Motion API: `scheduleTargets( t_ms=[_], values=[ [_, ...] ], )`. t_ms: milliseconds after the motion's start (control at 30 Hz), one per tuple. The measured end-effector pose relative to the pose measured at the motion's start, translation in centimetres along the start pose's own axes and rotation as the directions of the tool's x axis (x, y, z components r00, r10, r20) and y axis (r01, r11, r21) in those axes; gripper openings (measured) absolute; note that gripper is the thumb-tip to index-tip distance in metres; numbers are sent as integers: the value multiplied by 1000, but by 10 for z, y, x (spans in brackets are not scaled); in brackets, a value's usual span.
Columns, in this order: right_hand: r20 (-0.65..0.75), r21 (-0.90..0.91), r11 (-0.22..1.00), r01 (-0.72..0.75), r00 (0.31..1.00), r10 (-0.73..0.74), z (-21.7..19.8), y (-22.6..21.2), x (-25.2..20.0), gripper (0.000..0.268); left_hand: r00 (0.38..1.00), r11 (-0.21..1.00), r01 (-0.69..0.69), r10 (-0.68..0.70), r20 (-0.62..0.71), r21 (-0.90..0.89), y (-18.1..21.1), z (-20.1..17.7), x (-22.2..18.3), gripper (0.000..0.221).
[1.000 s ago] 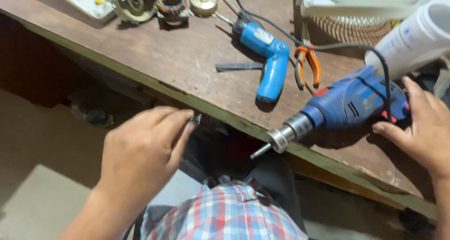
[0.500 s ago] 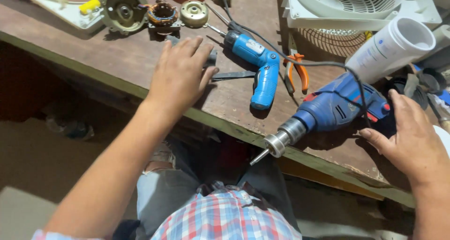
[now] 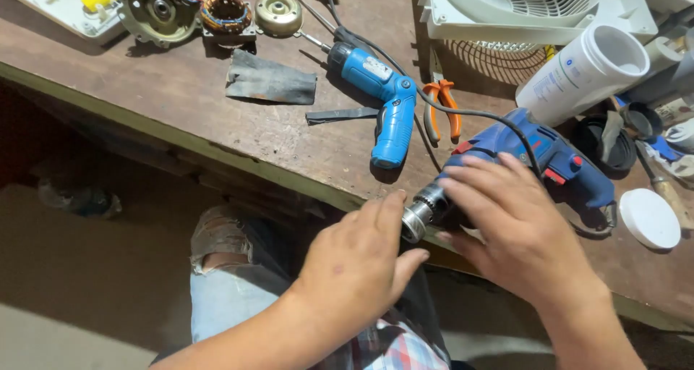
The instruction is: Polishing a small metal motor component using sandpaper and a power drill to rotate the part.
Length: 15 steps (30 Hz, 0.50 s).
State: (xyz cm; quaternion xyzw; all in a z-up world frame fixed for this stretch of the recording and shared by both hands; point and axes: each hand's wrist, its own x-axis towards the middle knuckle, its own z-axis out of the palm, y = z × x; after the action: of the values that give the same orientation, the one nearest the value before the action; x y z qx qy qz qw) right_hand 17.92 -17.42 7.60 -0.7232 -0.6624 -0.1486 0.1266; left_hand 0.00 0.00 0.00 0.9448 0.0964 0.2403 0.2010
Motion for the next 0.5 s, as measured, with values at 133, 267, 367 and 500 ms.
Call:
scheduleTargets(
  t_ms=[133, 267, 367, 500],
  values=[
    [158, -35, 992, 121, 981, -114, 23, 22, 17, 73, 998, 975, 0, -15, 64, 224, 13, 16, 10, 84],
    [199, -71, 982, 176, 967, -159, 19, 22, 36, 55, 997, 918, 72, -65, -32, 390, 23, 27, 13, 34],
    [281, -93, 975, 200, 945, -167, 24, 27, 46, 43, 992, 846, 121, -78, -104, 519, 28, 38, 20, 10],
    [197, -77, 949, 306, 938, -287, 34, 36, 44, 31, 960, 932, 170, -230, 159, 320, 23, 42, 30, 35]
  ],
)
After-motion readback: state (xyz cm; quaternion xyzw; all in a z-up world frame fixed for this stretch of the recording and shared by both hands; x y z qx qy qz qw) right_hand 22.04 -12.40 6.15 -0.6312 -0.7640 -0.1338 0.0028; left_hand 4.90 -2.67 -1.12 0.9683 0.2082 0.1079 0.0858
